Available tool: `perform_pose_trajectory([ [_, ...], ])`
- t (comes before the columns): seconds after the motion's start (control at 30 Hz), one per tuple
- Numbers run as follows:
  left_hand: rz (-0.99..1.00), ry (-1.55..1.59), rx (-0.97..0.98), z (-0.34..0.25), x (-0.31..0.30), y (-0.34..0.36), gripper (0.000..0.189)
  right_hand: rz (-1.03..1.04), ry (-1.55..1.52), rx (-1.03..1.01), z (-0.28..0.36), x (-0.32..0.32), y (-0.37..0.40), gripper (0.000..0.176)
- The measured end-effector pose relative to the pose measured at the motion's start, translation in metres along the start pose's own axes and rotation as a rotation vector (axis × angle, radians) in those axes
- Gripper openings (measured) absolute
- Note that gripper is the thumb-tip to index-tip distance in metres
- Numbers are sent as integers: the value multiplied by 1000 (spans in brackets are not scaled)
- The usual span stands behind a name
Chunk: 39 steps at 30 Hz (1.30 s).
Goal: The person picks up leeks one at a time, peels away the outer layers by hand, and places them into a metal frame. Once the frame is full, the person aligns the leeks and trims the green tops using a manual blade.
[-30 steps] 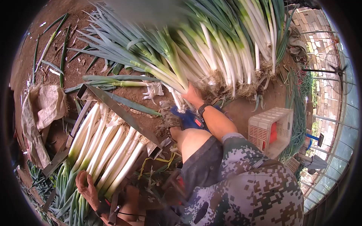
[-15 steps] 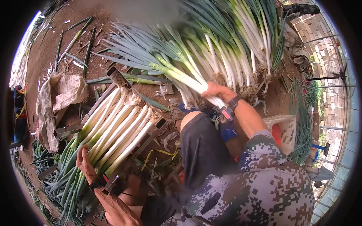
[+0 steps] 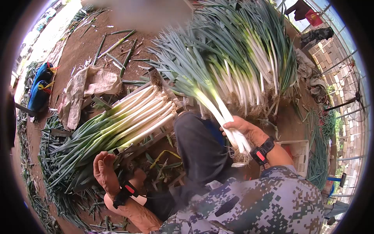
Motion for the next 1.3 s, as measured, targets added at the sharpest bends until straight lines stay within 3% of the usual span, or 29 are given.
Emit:
perform_pose_trajectory([
  [0.23,65,104,-241,48,11,35,28,142,-243,-85,19,68,91,56],
  [0.27,48,130,-262,53,8,36,28,98,-204,-133,22,76,100,62],
  [0.43,-17,181,-279,80,-26,39,30,-23,-18,-321,34,144,144,60],
  [0.6,-35,157,-263,92,-37,34,33,33,71,-478,50,206,159,82],
  [0.73,-70,156,-261,82,-38,40,36,148,248,-544,77,245,160,80],
  [0.93,-168,167,-261,77,-69,51,40,385,655,-683,114,293,75,56],
  [1.0,-256,240,-224,75,-83,55,44,518,972,-823,126,302,15,52],
  [1.07,-313,268,-132,76,-92,52,52,458,1224,-811,140,326,-31,52],
  [1.17,-545,422,40,75,-101,31,58,634,1250,-615,120,318,-153,51],
  [1.2,-606,375,28,80,-105,23,62,622,1416,-717,108,320,-188,45],
  [1.23,-584,350,-80,83,-115,36,63,466,1608,-691,87,306,-226,43],
  [1.3,-573,242,-349,117,-125,32,63,37,1940,-442,61,281,-282,53],
])
Point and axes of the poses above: each hand's wrist, its own y-axis away from the middle knuckle, its own x-axis out of the palm, z = x × y, the point moved 4 cm from there along -y, towards the middle knuckle, and after that the axes turned 3 degrees about x, right-handed, at the moved point
